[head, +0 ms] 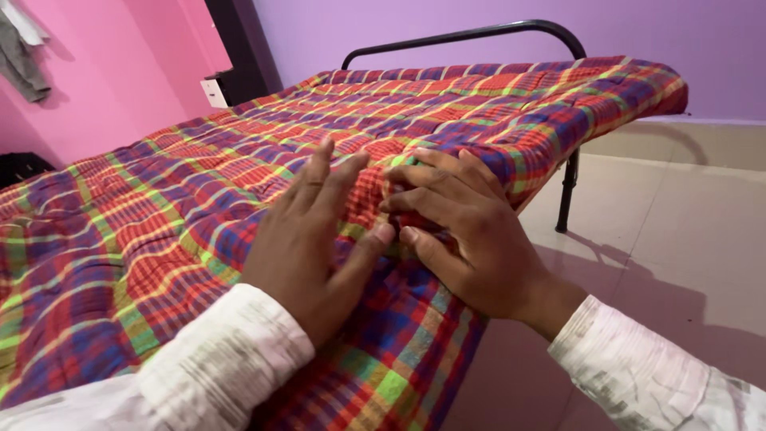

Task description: The person folds a multicolored plaid bed sheet on a metal bed frame. They carefully align the edges and fold the fabric over itself multiple times to create a neat, compact stack.

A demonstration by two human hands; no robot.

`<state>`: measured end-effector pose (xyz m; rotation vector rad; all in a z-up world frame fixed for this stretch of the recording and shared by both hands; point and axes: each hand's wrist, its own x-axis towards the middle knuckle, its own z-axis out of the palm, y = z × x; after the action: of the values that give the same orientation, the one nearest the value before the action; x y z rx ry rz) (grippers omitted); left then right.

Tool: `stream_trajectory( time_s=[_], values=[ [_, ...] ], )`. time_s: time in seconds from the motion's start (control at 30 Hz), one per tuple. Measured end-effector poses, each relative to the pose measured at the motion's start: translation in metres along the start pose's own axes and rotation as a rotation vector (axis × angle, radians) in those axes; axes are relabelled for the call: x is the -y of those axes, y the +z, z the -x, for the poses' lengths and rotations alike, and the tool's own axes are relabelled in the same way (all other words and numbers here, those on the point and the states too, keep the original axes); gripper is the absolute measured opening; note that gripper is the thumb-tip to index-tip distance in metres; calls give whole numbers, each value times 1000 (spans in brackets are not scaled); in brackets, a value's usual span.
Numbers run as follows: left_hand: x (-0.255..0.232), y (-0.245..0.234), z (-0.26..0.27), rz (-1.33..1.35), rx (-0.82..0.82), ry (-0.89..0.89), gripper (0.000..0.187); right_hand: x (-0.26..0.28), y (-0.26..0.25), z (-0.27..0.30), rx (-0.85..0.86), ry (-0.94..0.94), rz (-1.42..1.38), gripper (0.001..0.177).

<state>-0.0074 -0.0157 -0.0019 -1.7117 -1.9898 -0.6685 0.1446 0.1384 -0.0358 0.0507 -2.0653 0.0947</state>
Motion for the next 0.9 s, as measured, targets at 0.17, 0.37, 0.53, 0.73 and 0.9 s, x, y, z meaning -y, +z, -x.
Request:
stream_trajectory(
  time_s=[0.17,0.37,0.53,0.73,0.9],
  values=[
    [6,13,1,-46,183,33,85,5,-4,22,-3,3,-44,38],
    [7,20,5,-151,342,36,84,5,-4,45,-58,21,-153,33],
    [-8,5,-6,-32,385,2,80,6,2,48,-128,25,-170,29],
    [-25,-3,-88,-222,694,-385,84,10,5,46,-165,24,-147,27],
    [-24,4,-101,-249,690,-308,99,9,1,49,-133,28,-124,26]
  ],
)
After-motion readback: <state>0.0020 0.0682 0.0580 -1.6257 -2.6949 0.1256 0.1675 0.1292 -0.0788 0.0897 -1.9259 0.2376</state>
